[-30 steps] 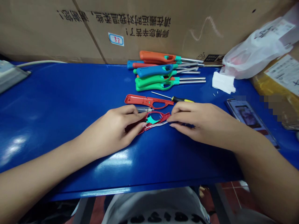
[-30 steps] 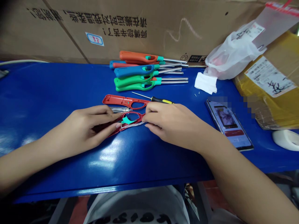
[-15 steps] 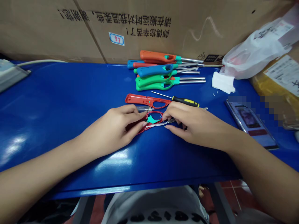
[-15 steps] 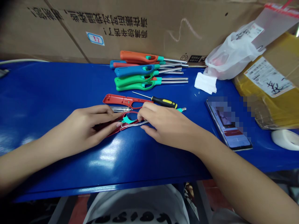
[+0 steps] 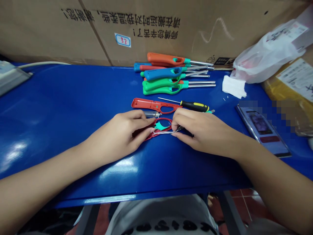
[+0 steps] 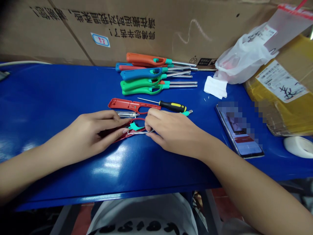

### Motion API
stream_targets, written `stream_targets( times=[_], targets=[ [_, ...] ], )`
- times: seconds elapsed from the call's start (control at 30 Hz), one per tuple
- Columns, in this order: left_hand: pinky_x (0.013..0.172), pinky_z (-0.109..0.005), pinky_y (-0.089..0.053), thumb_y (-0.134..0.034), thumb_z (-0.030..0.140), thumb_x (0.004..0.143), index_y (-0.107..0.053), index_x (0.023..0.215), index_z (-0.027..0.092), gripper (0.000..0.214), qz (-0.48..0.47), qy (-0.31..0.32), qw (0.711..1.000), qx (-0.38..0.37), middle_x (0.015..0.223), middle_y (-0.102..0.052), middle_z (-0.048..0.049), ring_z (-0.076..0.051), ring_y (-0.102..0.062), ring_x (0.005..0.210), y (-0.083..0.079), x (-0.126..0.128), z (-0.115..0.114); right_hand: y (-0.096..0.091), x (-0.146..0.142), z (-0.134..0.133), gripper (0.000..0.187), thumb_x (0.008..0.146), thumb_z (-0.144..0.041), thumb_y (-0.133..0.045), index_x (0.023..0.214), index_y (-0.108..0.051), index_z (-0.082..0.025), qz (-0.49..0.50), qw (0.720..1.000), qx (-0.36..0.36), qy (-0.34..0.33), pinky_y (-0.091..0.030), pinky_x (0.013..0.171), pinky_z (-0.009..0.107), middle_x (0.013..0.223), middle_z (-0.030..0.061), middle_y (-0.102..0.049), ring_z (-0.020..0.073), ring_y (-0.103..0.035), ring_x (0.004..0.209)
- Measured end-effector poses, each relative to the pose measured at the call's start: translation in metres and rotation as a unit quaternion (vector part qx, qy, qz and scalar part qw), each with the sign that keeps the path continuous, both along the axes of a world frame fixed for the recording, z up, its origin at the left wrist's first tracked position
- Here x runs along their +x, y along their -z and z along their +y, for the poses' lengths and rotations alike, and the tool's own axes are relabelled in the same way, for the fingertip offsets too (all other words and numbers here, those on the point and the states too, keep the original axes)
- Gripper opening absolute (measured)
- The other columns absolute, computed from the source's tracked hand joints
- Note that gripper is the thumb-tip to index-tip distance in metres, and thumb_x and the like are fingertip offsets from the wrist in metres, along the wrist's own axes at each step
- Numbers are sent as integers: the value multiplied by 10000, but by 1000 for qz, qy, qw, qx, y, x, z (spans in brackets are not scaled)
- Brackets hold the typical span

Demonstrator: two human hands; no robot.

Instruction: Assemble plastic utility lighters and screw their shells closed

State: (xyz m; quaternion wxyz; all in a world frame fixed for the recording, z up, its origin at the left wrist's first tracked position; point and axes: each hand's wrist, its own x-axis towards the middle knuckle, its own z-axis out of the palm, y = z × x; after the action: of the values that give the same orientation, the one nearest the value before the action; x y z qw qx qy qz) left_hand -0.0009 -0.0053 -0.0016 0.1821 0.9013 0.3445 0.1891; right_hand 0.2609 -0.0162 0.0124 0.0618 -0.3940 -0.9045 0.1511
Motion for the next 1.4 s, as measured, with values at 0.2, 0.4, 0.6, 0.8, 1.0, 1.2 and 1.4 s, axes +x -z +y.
stream_targets(
  times=[0.2,0.4,0.6,0.8,1.0,1.2,1.4],
  targets=[
    [782,-302,-550,-555,261,1011,-759,1227,125,326,2,-3,1000,-8,980,-715,-89,-191,-706,858,0,0,0,3,1,0,38,979,-235,-609,961,-615,-203,39,999,13,14,-395,689,286,1022,16,-655,167,-617,910],
    [765,-283,-540,-557,267,1015,-756,1229,133,322,0,-5,1000,-6,954,-702,-76,-177,-694,846,0,-1,0,5,1,1,43,953,-219,-650,936,-612,-206,66,997,28,29,-378,657,270,967,10,-662,148,-599,820],
    [753,-279,-541,-553,275,1018,-752,1225,156,311,6,-6,1000,-6,972,-689,-69,-172,-681,850,0,-1,0,3,0,0,56,969,-259,-601,945,-600,-209,27,1000,7,12,-392,685,298,996,28,-661,180,-613,889],
    [761,-281,-543,-552,289,1020,-764,1182,167,293,4,-8,1000,-10,980,-695,-69,-175,-681,857,0,0,-1,1,2,2,120,1012,-234,-556,942,-650,-204,36,999,11,-24,-436,746,307,1025,34,-693,180,-644,933],
    [782,-272,-526,-562,259,1019,-748,1225,168,292,3,-3,1000,-10,992,-693,-61,-168,-679,880,0,-2,1,1,6,3,216,1045,-232,-505,961,-698,-186,49,996,54,-50,-463,781,313,1033,44,-737,185,-677,944],
    [806,-289,-537,-542,265,1022,-745,1233,164,309,6,-3,1000,-17,996,-695,-69,-179,-683,892,-1,-1,1,-2,8,3,203,1043,-228,-503,990,-695,-187,58,996,46,-40,-471,776,305,1030,43,-740,181,-684,935],
    [820,-303,-554,-524,274,1018,-746,1232,184,321,12,-8,1000,-19,1017,-708,-76,-187,-691,906,-1,-1,1,-2,8,3,173,1040,-231,-505,991,-668,-204,55,997,42,-25,-468,763,302,1029,41,-756,182,-688,918]
  ],
)
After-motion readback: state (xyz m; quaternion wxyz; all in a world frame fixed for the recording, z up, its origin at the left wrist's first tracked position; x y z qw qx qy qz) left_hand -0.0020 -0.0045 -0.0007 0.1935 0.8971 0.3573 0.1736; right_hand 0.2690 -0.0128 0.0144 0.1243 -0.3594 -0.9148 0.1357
